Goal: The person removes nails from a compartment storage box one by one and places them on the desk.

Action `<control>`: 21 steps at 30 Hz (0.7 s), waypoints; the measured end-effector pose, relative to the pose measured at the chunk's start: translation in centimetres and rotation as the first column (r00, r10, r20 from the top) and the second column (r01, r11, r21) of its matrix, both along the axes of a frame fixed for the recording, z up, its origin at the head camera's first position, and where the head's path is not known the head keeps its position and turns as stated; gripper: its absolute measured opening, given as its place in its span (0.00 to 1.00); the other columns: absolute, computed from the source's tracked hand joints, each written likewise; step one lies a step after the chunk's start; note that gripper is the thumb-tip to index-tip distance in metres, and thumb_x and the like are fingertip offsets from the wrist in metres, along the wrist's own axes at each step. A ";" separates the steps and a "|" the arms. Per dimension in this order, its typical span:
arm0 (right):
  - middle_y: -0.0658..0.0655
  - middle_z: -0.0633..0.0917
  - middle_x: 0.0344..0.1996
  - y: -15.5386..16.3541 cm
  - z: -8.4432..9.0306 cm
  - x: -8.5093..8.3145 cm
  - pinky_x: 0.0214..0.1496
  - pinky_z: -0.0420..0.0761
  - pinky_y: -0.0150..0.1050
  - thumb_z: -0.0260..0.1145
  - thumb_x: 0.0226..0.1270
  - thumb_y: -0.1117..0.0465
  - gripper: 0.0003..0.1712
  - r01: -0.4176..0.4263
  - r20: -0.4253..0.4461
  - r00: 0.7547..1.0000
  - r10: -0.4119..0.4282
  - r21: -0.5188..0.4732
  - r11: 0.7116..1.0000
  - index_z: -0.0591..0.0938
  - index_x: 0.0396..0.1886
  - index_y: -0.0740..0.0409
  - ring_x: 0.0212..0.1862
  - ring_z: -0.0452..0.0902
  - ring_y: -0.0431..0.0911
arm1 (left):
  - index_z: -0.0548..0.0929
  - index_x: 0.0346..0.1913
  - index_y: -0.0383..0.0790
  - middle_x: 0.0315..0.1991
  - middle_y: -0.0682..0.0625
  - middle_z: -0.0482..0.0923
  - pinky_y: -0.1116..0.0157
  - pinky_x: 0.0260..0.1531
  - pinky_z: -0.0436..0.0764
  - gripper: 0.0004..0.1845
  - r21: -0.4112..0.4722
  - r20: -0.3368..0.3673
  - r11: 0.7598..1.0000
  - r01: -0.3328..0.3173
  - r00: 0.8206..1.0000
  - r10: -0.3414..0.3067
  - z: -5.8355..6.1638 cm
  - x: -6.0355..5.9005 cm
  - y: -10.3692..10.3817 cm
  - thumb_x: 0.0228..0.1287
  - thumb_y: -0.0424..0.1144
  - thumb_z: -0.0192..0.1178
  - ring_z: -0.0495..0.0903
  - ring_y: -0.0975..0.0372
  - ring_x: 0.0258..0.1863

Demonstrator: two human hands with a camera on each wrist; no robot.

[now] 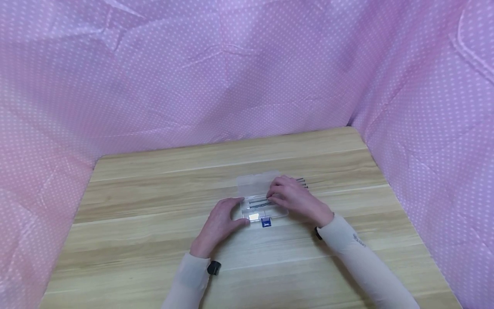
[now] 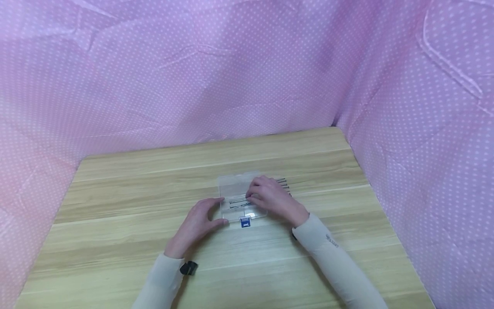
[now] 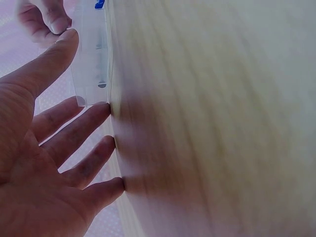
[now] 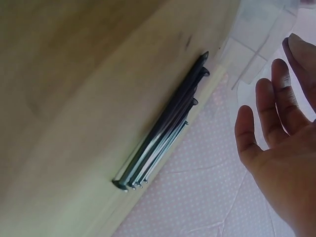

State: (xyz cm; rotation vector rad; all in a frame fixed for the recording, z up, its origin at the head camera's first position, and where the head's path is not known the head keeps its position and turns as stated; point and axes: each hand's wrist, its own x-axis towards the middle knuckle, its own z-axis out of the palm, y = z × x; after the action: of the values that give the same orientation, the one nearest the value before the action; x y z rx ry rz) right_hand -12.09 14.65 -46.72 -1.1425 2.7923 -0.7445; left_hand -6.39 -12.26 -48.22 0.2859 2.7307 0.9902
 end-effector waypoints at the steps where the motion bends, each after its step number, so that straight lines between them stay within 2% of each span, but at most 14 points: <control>1: 0.47 0.83 0.43 0.0 0.0 -0.1 0.56 0.78 0.45 0.74 0.68 0.59 0.05 -0.004 0.000 1.000 0.004 0.006 1.000 0.91 0.42 0.50 0.49 0.76 0.45 | 0.78 0.70 0.43 0.66 0.43 0.78 0.48 0.73 0.67 0.39 0.000 0.001 1.000 0.000 1.000 0.000 0.0 0.0 0.0 0.58 0.51 0.77 0.70 0.47 0.70; 21: 0.46 0.79 0.41 -0.8 -0.4 -1.2 0.52 0.77 0.41 0.74 0.68 0.59 0.05 -0.077 0.008 0.997 0.076 0.071 0.995 0.92 0.41 0.48 0.48 0.73 0.43 | 0.78 0.70 0.42 0.66 0.43 0.78 0.47 0.72 0.68 0.38 -0.005 0.009 1.000 0.002 1.000 -0.002 -0.1 0.0 -0.1 0.58 0.51 0.77 0.71 0.47 0.69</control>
State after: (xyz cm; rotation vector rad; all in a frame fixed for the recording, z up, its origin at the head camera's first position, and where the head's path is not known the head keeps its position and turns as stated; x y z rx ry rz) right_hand -13.25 13.89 -47.10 -1.2247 2.7290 -0.6351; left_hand -6.44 -12.37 -48.30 0.2828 2.7243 0.9817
